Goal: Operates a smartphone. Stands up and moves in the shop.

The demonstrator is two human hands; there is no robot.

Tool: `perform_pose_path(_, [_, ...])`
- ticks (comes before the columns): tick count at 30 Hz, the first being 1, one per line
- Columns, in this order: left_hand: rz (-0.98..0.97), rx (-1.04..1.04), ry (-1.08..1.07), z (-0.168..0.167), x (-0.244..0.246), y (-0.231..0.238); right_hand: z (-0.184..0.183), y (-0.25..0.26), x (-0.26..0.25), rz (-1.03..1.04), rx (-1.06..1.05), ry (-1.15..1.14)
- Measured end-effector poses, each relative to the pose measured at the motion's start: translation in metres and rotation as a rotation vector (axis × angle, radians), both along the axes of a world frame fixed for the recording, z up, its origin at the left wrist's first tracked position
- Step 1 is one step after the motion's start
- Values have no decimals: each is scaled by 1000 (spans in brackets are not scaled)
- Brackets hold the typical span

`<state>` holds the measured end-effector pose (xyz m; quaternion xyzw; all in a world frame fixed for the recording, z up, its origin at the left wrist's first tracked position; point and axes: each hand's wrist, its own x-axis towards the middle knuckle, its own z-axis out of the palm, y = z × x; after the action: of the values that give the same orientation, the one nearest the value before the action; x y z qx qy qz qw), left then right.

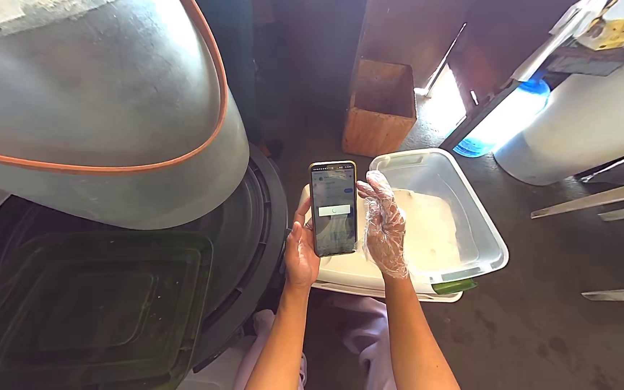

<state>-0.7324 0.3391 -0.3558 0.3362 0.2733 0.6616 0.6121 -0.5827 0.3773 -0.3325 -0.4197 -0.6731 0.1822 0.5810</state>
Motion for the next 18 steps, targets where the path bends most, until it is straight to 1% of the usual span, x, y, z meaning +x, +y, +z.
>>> perform_pose_path(8, [13, -18, 2, 0, 0, 0, 0, 0, 0, 6, -5, -3])
perform_pose_path(9, [11, -20, -7, 0, 0, 0, 1, 0, 0, 20, -29, 17])
perform_pose_path(10, [6, -20, -21, 0, 0, 1, 3, -1, 0, 52, -100, 46])
perform_pose_path(11, [4, -16, -36, 0, 0, 2, 8, -2, 3, 110, -228, 84])
perform_pose_path(13, [9, -20, -39, 1, 0, 2, 16, -7, 13, 293, -560, 126])
perform_pose_path(14, [12, -19, -38, 2, 1, 2, 17, -8, 19, 407, -693, 116])
perform_pose_path(15, [7, -13, -39, 2, 0, 2, 15, -10, 23, 505, -779, 96])
perform_pose_path(16, [3, -2, -37, 2, 0, 3, 13, -10, 26, 574, -812, 70])
perform_pose_path(18, [6, 19, -37, 4, 1, 4, 11, -12, 24, 615, -769, 41])
